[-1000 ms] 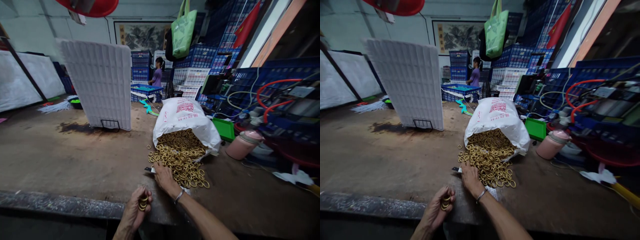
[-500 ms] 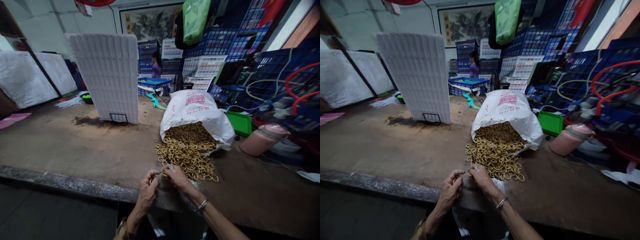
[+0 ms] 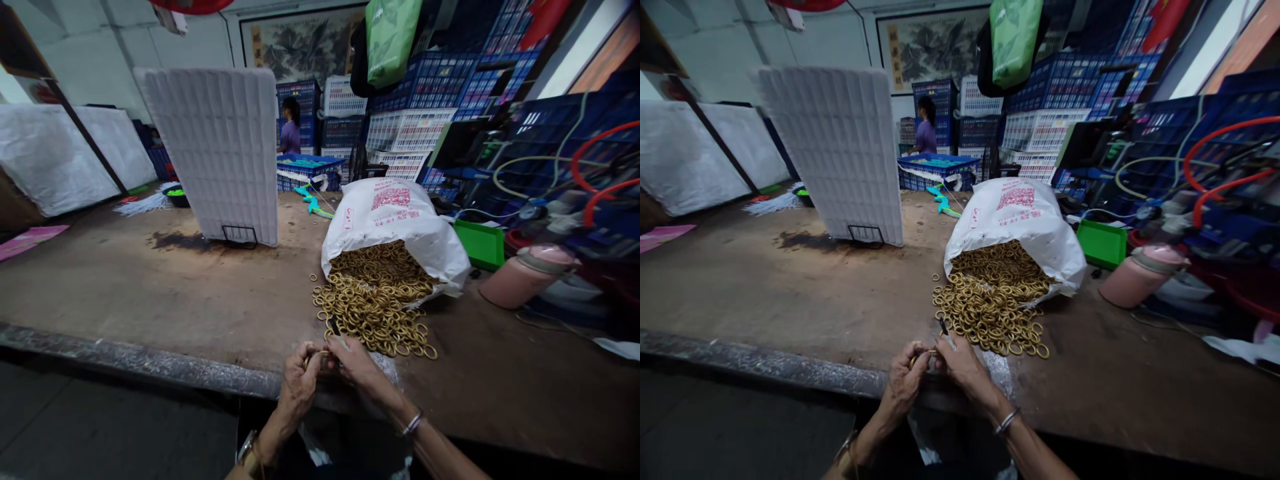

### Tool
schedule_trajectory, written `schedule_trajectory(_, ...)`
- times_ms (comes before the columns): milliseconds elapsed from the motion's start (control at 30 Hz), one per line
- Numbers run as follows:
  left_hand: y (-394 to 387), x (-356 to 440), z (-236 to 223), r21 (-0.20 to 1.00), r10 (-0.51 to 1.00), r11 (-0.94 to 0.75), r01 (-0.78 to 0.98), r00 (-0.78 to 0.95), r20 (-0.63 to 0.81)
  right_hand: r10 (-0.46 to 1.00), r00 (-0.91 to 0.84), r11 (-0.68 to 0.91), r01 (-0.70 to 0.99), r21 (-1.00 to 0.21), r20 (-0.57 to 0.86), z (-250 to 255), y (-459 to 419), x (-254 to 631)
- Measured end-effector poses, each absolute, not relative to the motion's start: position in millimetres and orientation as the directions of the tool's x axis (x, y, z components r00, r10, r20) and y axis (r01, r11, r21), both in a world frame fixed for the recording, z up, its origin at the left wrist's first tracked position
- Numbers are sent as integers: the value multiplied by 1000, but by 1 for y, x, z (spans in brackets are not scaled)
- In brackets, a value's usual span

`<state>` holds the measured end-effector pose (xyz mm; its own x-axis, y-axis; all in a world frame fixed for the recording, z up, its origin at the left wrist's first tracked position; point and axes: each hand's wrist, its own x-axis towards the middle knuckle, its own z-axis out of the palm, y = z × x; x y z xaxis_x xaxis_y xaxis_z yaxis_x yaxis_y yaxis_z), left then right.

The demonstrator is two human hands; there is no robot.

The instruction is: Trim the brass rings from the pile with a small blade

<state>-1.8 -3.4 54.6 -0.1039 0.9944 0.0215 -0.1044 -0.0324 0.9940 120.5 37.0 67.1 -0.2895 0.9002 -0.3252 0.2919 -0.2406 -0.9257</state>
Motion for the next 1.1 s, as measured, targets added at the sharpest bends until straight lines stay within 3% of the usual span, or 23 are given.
schedule_trajectory(133, -3, -1, 57, 979, 993, 53, -198, -98, -73, 939, -297, -45, 392, -919, -173, 69, 38, 119)
schedule_trajectory(333, -6, -4, 48, 931, 959, 282, -231, 77, -272, 953, -262, -17, 456, -890, -152, 62, 38, 116)
schedule_trajectory(567, -10, -5, 45, 867, 952, 307, -393, 146, -271, 957, -257, -3, 461, -888, -137, 59, 41, 120)
schedule_trajectory(667, -9, -5, 47, 855, 954, 301, -423, 121, -276, 966, -258, 138, 608, -782, -30, 56, 39, 124)
schedule_trajectory(800, -8, -4, 46, 865, 953, 297, -404, 64, -297, 919, -394, 340, 779, -527, 12, 55, 29, 126)
schedule_trajectory(900, -7, -3, 46, 881, 952, 296, -368, 40, -304, 908, -418, 369, 839, -401, -40, 59, 23, 123)
schedule_trajectory(1100, -12, -3, 51, 910, 960, 269, -316, 15, -278, 920, -378, 340, 902, -267, -105, 56, 28, 126)
